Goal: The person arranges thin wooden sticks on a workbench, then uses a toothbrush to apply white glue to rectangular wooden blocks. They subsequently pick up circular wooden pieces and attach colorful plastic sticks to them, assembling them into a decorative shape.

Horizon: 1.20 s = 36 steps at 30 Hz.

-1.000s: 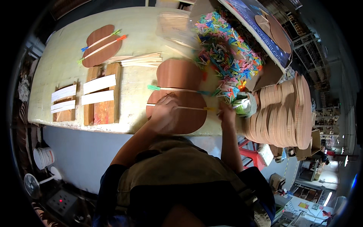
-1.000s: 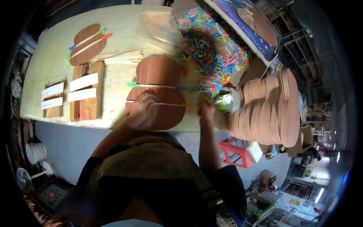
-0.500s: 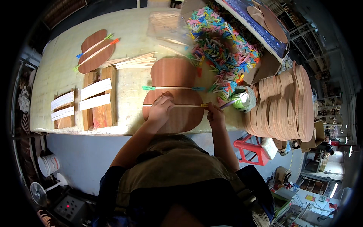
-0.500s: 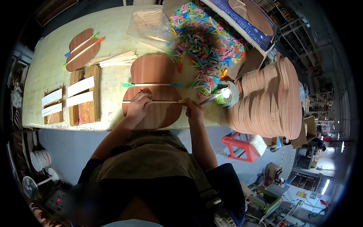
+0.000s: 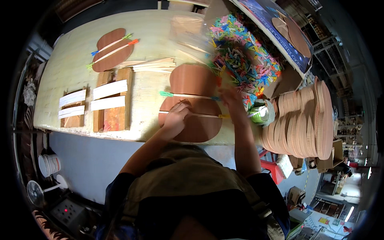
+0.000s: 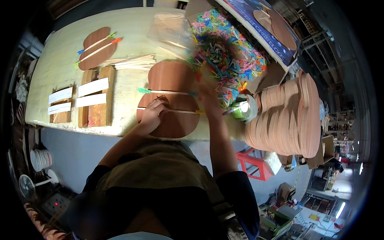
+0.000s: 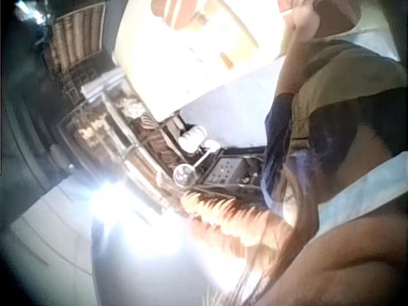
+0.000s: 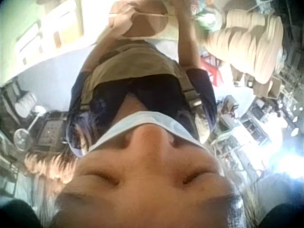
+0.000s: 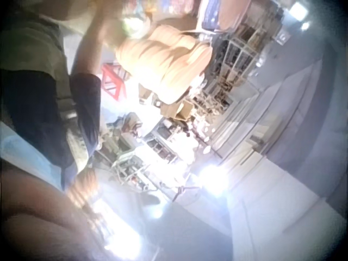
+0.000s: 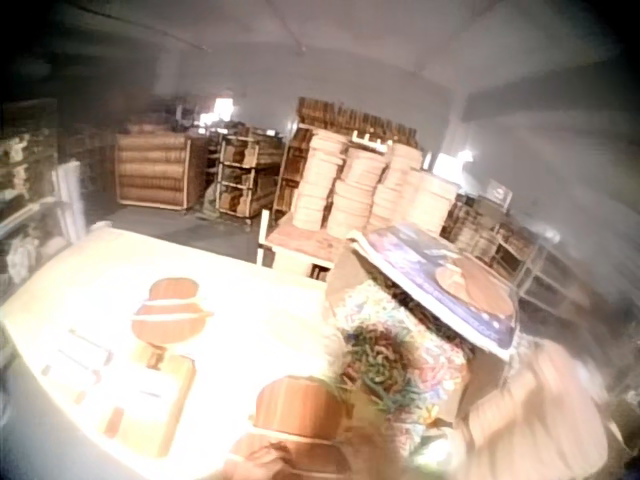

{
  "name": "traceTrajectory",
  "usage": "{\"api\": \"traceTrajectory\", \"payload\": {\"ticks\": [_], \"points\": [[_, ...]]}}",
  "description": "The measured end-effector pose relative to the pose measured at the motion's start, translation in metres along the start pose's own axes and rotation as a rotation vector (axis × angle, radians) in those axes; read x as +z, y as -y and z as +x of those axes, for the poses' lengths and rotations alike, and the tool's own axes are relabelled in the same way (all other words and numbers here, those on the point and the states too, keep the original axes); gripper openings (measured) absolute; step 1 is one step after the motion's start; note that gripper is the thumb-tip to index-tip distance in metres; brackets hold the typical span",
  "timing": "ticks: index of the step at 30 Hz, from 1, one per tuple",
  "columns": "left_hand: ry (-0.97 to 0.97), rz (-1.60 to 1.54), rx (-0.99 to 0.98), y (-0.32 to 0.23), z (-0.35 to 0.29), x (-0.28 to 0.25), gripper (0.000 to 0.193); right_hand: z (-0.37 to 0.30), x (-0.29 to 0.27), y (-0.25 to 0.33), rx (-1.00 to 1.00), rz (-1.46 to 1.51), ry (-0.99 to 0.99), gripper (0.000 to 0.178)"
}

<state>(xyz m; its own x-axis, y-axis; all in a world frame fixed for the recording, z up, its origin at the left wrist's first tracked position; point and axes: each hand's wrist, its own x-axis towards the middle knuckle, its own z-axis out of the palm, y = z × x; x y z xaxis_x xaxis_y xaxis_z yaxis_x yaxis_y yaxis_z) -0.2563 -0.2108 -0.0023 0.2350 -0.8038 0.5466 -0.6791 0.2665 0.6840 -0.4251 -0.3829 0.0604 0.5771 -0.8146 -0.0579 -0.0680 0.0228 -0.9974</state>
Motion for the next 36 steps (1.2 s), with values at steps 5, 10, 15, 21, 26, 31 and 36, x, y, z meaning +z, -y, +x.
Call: {"api": "traceTrajectory", "payload": {"ticks": [5,10,15,21,26,31,36], "points": [[-0.015,0.026,0.036,0.009,-0.006,0.002,0.010,0.037,0.106,0.041,0.023,-0.264,0.712,0.033],[0.070,0.065,-0.101,0.009,-0.014,0.008,0.011,0.053,0.191,0.019,0.250,-0.031,0.933,0.029],[-0.030,0.057,-0.063,0.006,-0.013,0.006,0.011,0.068,0.218,0.001,0.193,-0.142,0.980,0.024],[0.022,0.012,-0.045,0.020,-0.012,0.013,0.016,0.104,0.157,-0.013,-0.799,-1.140,0.480,0.021],[-0.069,0.106,-0.012,0.012,-0.013,0.013,0.017,0.114,0.120,-0.004,-0.809,-0.871,0.328,0.021],[0.011,0.049,-0.095,0.005,-0.010,0.005,0.016,0.106,0.108,-0.022,-0.733,-1.048,0.332,0.023],[-0.107,0.001,-0.016,0.010,-0.013,0.011,0.014,0.095,0.153,-0.022,-0.180,-0.505,0.608,0.017]]}}
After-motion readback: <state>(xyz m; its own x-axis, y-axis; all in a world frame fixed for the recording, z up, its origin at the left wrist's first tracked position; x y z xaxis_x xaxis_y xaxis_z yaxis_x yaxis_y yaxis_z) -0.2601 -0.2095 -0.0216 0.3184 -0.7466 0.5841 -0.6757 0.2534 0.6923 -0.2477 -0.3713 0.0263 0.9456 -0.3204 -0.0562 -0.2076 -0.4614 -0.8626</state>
